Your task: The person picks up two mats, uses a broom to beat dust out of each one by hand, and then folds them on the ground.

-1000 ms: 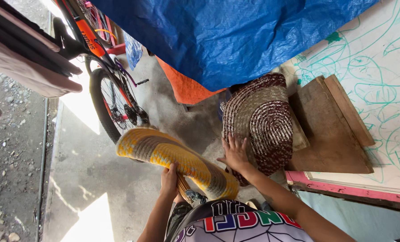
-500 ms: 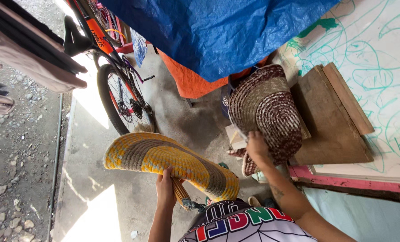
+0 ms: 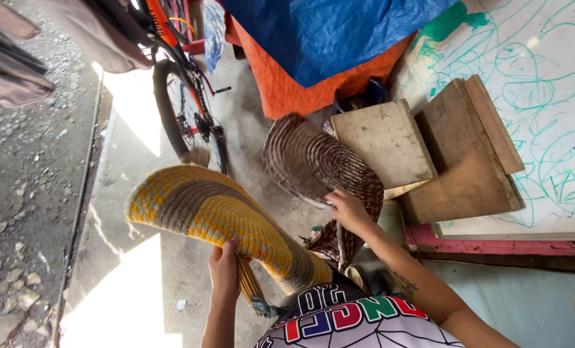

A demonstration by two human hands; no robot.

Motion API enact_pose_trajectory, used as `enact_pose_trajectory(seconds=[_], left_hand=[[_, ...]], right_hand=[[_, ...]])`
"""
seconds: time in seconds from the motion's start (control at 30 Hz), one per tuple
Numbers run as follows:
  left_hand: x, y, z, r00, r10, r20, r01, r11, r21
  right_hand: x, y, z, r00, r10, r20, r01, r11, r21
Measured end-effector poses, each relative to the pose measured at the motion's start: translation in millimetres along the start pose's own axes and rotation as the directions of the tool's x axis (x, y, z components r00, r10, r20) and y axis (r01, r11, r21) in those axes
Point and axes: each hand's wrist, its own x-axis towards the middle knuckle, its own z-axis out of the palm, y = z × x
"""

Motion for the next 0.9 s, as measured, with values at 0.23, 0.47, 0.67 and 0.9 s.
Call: enact_pose_trajectory(seconds=[0.23, 0.47, 0.67, 0.9], left_hand=[[-39.4, 50.1, 9.2, 0.992, 0.124, -0.028, -0.122, 0.990, 0.067], [-33.1, 85.5, 81.5, 0.973, 0.226, 0.043, -0.217, 0.965, -0.150], [-20.7, 65.8, 194.0, 0.965, 0.189, 0.182, -0.106, 0.916, -0.387], [-16.3, 31.9, 300.4, 0.858, 0.192, 0.476, 0.072, 0.874, -0.481]], right_hand=[[-28.8, 8.8, 62.7, 0.717, -0.153, 0.680, 0.321, 0.938, -0.127], [-66.2, 0.0, 66.4, 0.564, -0.250, 0.787, 0.454, 0.890, -0.043], [-68.0, 4.6, 78.1, 0.604, -0.451, 0.657, 0.599, 0.800, -0.001], [-69.3, 18.5, 77.0, 0.533, -0.589, 0.607, 0.656, 0.741, 0.143]])
